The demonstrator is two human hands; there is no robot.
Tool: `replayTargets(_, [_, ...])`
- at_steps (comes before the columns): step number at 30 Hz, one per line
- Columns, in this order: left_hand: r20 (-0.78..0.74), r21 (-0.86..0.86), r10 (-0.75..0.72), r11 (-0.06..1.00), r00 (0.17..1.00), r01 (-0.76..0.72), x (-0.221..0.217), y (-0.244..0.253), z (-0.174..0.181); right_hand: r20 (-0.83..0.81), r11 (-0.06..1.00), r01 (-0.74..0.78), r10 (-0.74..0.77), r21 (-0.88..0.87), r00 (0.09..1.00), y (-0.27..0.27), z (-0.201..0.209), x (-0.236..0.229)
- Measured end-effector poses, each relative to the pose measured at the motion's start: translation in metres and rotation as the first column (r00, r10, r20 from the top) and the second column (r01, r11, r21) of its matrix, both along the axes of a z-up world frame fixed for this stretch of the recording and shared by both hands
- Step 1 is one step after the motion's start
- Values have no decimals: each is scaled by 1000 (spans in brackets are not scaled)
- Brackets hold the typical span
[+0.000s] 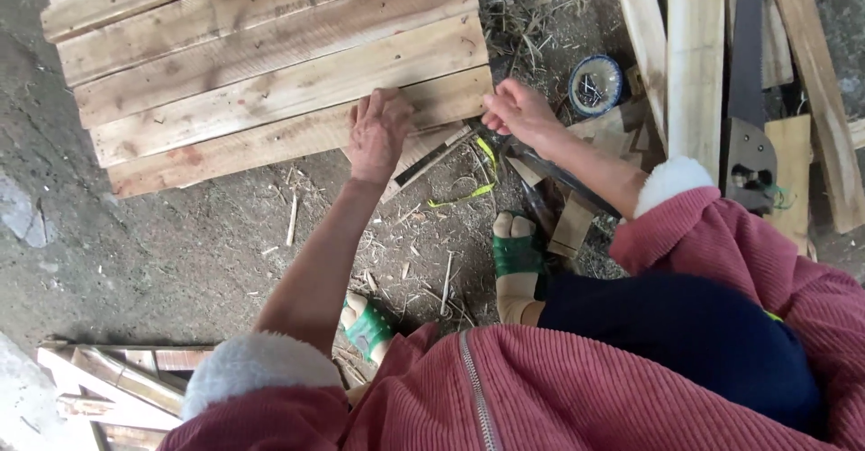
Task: Assembling wooden planks into a larger panel by hammering nails into them.
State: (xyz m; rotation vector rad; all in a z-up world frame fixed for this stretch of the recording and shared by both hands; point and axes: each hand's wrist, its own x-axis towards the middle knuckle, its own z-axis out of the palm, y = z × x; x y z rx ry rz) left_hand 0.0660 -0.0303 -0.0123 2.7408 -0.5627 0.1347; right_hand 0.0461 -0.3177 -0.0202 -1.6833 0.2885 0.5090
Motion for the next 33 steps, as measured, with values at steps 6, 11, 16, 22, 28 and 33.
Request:
replayTargets(6, [-182,97,83,993,980,-66,11,-3,16,39,983,-94,101,-157,994,-4,11,5])
replayTargets(11, [-162,122,63,992,985,-44,11,2,-3,12,990,-53,55,-130,998,-4,5,3])
replayTargets(16, [-196,109,66,993,978,-45,7,-2,15,-94,992,-55,44,-115,995,-11,3,23])
replayTargets(22, [-822,-399,393,119,412,-909,5,39,128,89,998,56,-55,-3,995,4,57,57])
replayTargets(28, [-851,-514,465,-640,245,-571,-14,256,-97,52,976,207,-204,-65,978,37,-8,76])
replayTargets(33, [-805,-368,-16,-771,593,-520,-16,252,-95,327,940,289,-221,-179,919,51,-37,82])
